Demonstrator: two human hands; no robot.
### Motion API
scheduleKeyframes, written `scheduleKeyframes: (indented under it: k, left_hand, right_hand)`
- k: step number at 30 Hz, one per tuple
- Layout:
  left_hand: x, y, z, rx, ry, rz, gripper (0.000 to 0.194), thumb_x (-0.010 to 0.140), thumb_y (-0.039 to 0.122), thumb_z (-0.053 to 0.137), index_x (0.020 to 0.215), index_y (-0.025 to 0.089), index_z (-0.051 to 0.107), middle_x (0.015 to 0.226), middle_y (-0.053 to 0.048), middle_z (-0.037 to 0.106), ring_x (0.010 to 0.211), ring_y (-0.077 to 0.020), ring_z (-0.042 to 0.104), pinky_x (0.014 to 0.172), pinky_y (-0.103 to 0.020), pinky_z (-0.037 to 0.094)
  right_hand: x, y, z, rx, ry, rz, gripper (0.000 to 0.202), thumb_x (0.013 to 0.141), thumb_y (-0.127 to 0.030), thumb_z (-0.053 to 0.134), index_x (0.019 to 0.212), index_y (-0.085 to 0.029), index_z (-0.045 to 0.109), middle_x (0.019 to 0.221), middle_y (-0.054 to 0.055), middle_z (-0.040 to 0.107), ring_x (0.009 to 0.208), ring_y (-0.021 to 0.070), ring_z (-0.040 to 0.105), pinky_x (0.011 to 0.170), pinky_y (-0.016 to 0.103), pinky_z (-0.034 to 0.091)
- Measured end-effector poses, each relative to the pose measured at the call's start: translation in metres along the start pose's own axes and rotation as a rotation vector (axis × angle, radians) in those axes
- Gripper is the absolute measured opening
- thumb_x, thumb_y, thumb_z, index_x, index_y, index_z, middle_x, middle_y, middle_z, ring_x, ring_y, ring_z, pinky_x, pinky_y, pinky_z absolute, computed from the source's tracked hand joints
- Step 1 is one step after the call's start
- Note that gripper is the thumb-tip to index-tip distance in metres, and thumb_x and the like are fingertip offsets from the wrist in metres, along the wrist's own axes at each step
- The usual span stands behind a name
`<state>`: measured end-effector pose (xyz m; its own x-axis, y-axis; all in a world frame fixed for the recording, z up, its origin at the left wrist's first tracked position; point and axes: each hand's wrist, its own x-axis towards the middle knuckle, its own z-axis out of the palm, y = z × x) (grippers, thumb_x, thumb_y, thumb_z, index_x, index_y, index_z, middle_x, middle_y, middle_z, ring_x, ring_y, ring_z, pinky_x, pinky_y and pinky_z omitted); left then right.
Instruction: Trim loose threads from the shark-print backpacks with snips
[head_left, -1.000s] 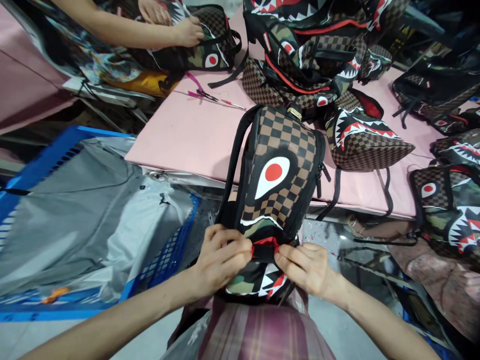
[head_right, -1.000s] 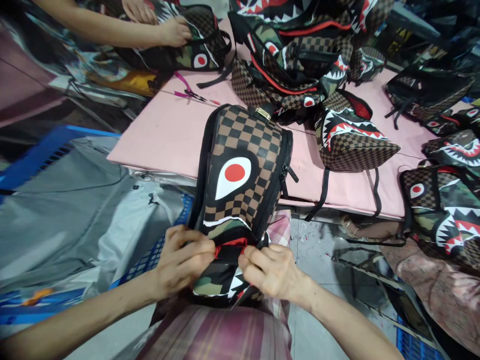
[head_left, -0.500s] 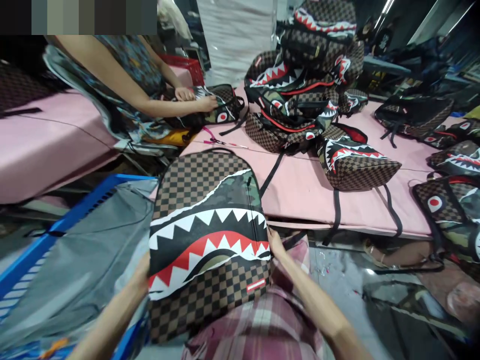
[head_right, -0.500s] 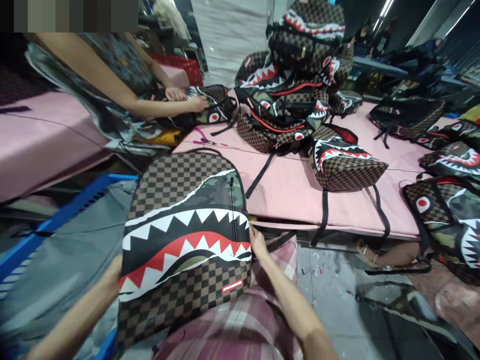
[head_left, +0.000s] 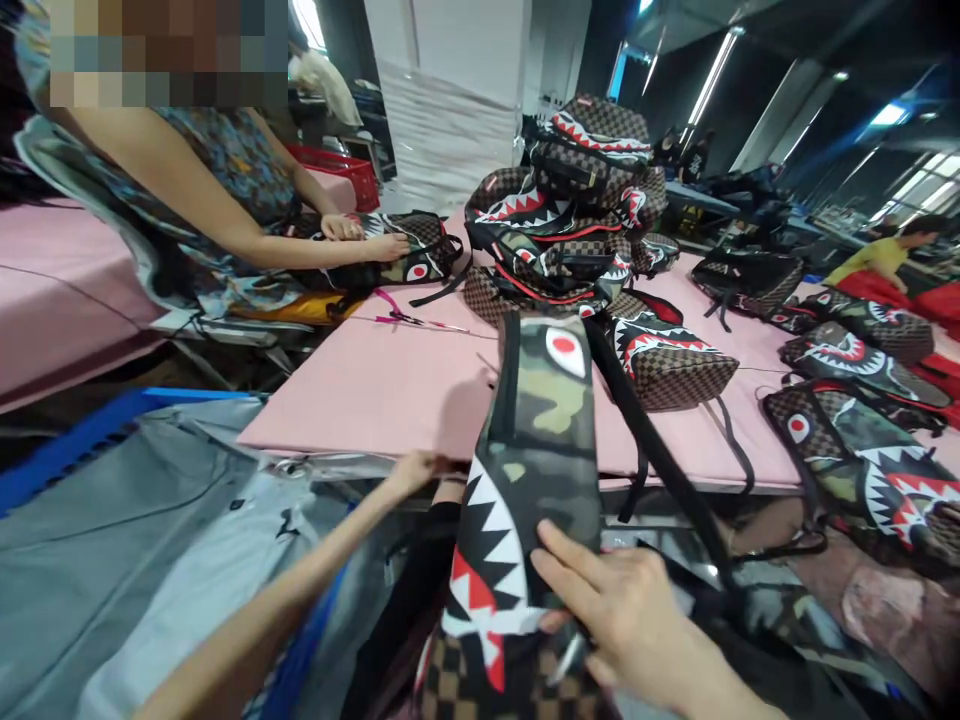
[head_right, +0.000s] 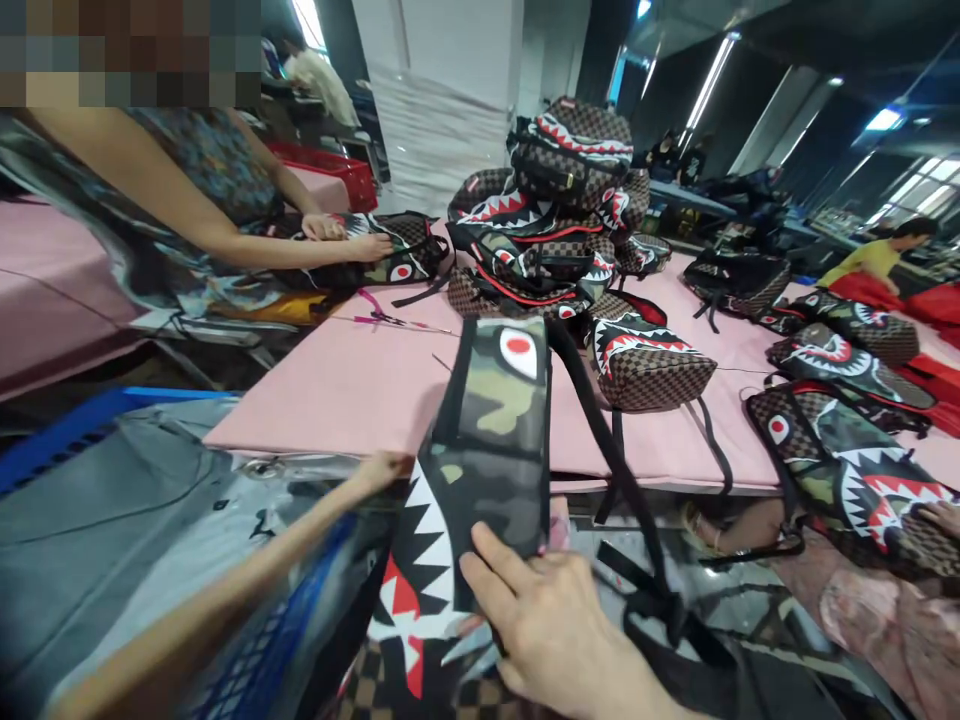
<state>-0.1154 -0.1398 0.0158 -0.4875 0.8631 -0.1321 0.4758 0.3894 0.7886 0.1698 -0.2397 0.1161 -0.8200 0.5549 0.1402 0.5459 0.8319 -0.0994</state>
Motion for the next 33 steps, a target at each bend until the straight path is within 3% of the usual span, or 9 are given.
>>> scheduleKeyframes:
  k: [2, 5, 7, 9, 11, 16, 21, 25, 33]
  left_hand:
    - [0.012, 0.02, -0.008, 0.006, 0.047, 0.15, 0.036, 0.089, 0.032, 0.043, 0.114, 0.009, 0.055, 0.111, -0.009, 0.06, 0.102, -0.0234, 0.057, 0.088, -0.036, 0.047]
    - [0.015, 0.059, -0.01, 0.166, -0.061, 0.785, 0.043, 0.085, 0.034, 0.05, 0.124, 0.016, 0.049, 0.128, -0.012, 0.053, 0.123, -0.0258, 0.042, 0.1, -0.04, 0.036]
    - [0.006, 0.083, -0.003, 0.367, -0.29, 1.226, 0.06, 0.079, 0.045, 0.059, 0.131, 0.02, 0.043, 0.139, -0.014, 0.042, 0.133, -0.0307, 0.028, 0.105, -0.048, 0.025]
    - [-0.006, 0.101, 0.006, 0.526, -0.445, 1.398, 0.073, 0.075, 0.051, 0.061, 0.137, 0.023, 0.034, 0.146, -0.013, 0.03, 0.137, -0.0337, 0.016, 0.107, -0.055, 0.015]
    - [-0.015, 0.11, 0.012, 0.613, -0.494, 1.425, 0.079, 0.077, 0.052, 0.059, 0.141, 0.025, 0.024, 0.15, -0.013, 0.02, 0.138, -0.0344, 0.008, 0.106, -0.058, 0.01]
    - [-0.028, 0.115, 0.014, 0.731, -0.551, 1.423, 0.094, 0.069, 0.049, 0.069, 0.143, 0.025, 0.016, 0.152, -0.013, 0.013, 0.138, -0.0359, 0.004, 0.105, -0.058, 0.012]
    - [-0.048, 0.114, 0.027, 0.75, -0.416, 1.373, 0.104, 0.058, 0.039, 0.08, 0.142, 0.022, 0.021, 0.152, -0.014, 0.014, 0.137, -0.0383, 0.006, 0.106, -0.056, 0.013]
    - [-0.062, 0.108, 0.038, 0.709, -0.349, 1.339, 0.104, 0.057, 0.034, 0.081, 0.142, 0.022, 0.021, 0.151, -0.013, 0.018, 0.137, -0.0383, 0.01, 0.106, -0.054, 0.018]
    - [-0.066, 0.098, 0.06, 0.626, -0.175, 1.305, 0.078, 0.072, 0.01, 0.065, 0.14, 0.016, 0.026, 0.147, -0.019, 0.026, 0.134, -0.0383, 0.023, 0.103, -0.051, 0.028]
  right_hand:
    - [0.004, -0.007, 0.031, 0.008, -0.128, -0.023, 0.041, 0.082, -0.02, 0.048, 0.122, -0.015, 0.052, 0.135, 0.011, 0.046, 0.066, 0.0172, 0.068, 0.052, 0.029, 0.05]
    - [0.003, -0.013, 0.062, 0.133, -0.204, -0.082, 0.033, 0.082, -0.018, 0.047, 0.114, -0.019, 0.056, 0.132, 0.006, 0.052, 0.066, 0.0142, 0.067, 0.052, 0.026, 0.049]
    - [0.001, -0.012, 0.062, 0.269, -0.105, -0.071, 0.031, 0.082, -0.018, 0.046, 0.111, -0.021, 0.058, 0.127, 0.003, 0.058, 0.079, 0.0141, 0.067, 0.058, 0.024, 0.05]
    - [0.004, -0.006, 0.053, 0.323, 0.065, 0.046, 0.034, 0.085, -0.016, 0.043, 0.116, -0.019, 0.055, 0.122, 0.007, 0.06, 0.094, 0.0147, 0.064, 0.065, 0.023, 0.05]
    - [0.013, -0.001, 0.041, 0.242, 0.139, 0.218, 0.039, 0.085, -0.012, 0.041, 0.123, -0.015, 0.051, 0.119, 0.011, 0.06, 0.094, 0.0161, 0.064, 0.067, 0.024, 0.05]
    - [0.043, 0.001, 0.023, 0.009, -0.156, 0.455, 0.04, 0.08, -0.008, 0.044, 0.115, -0.021, 0.055, 0.105, 0.006, 0.062, 0.066, 0.0169, 0.064, 0.054, 0.026, 0.043]
    - [0.046, -0.001, 0.018, 0.104, -0.272, 0.549, 0.023, 0.074, -0.013, 0.053, 0.096, -0.017, 0.06, 0.092, 0.007, 0.065, 0.071, 0.0202, 0.064, 0.064, 0.029, 0.039]
    - [0.036, 0.0, 0.027, 0.36, -0.124, 0.544, 0.023, 0.068, -0.006, 0.051, 0.086, -0.019, 0.058, 0.086, 0.003, 0.066, 0.077, 0.0183, 0.063, 0.064, 0.025, 0.037]
    - [0.022, 0.002, 0.037, 0.61, 0.127, 0.364, 0.01, 0.078, -0.01, 0.046, 0.074, -0.018, 0.051, 0.068, -0.001, 0.055, 0.06, 0.0106, 0.051, 0.055, 0.021, 0.033]
